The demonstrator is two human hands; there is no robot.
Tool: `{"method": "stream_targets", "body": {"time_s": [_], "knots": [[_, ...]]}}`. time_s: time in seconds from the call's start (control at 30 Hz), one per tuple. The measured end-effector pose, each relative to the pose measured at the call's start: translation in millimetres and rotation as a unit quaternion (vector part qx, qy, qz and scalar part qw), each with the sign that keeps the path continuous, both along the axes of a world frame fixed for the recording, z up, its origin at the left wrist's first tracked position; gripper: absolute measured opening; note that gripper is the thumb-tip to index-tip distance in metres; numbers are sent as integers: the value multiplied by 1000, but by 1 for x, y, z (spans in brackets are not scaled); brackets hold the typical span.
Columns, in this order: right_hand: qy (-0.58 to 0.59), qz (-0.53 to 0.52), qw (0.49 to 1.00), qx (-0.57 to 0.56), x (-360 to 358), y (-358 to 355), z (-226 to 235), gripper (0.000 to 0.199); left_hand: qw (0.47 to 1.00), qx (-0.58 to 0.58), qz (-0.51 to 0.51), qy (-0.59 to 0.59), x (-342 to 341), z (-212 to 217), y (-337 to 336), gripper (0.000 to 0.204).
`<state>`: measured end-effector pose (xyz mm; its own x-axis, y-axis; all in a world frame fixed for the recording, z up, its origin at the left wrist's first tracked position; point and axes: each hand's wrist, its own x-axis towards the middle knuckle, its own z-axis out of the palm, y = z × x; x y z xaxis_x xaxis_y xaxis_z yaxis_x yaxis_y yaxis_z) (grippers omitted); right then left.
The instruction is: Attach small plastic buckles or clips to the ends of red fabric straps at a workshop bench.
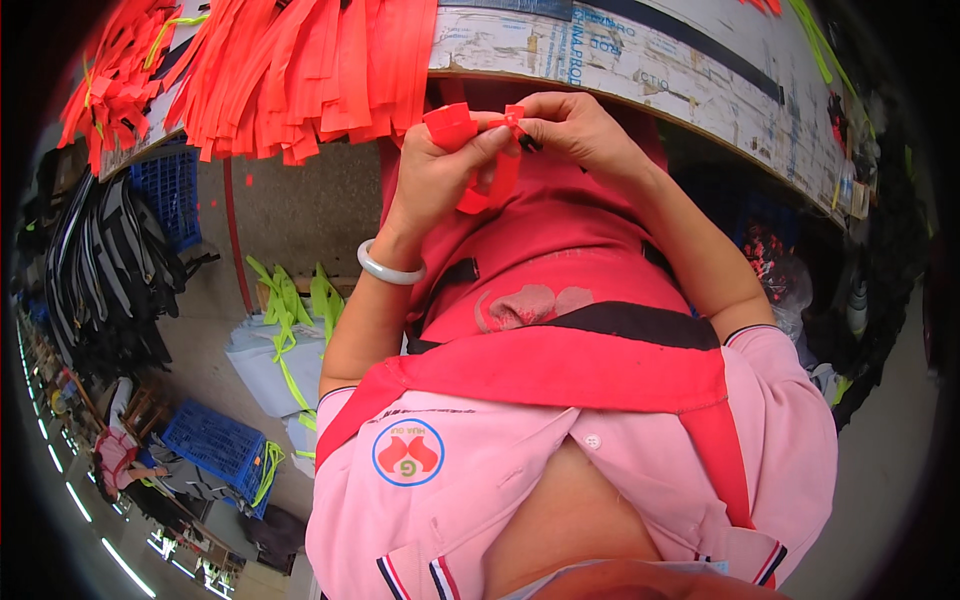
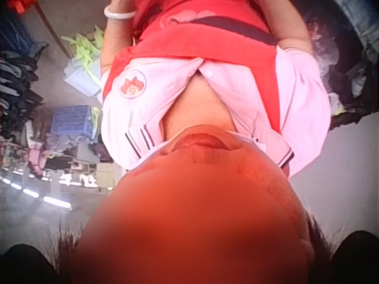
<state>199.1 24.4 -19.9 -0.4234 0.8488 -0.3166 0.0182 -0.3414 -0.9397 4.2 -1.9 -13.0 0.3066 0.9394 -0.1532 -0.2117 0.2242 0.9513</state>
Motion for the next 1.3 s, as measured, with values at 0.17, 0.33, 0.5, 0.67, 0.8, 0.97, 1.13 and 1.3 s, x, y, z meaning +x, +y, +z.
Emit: {"method": "stream_targets", "body": {"time_s": [0.17,0.33,0.5,0.67,0.8,0.97,1.13,1.3], "knots": [[-12,-10,1000,-11,4,0,33,16,998,-35,-1,-43,-18,8,3,18],[-43,4,978,206,-7,-5,38,19,997,-50,-52,-13,-21,10,1,18],[-49,16,983,178,-7,-8,31,16,998,-52,-21,-24,-16,2,-4,20],[-26,-42,990,131,-15,-15,34,17,992,-106,-1,-64,-13,1,-4,22],[-39,-36,998,25,-14,-18,44,19,985,-124,6,-116,-16,-7,-3,20],[-26,-3,1000,-2,-15,-16,46,19,975,-149,-5,-167,-19,-6,-2,20],[-23,50,998,-20,-11,-15,47,17,971,-162,-14,-178,-22,-8,-4,18],[-26,47,998,-16,-9,-14,44,16,976,-150,-18,-158,-22,-4,-5,17]]}}
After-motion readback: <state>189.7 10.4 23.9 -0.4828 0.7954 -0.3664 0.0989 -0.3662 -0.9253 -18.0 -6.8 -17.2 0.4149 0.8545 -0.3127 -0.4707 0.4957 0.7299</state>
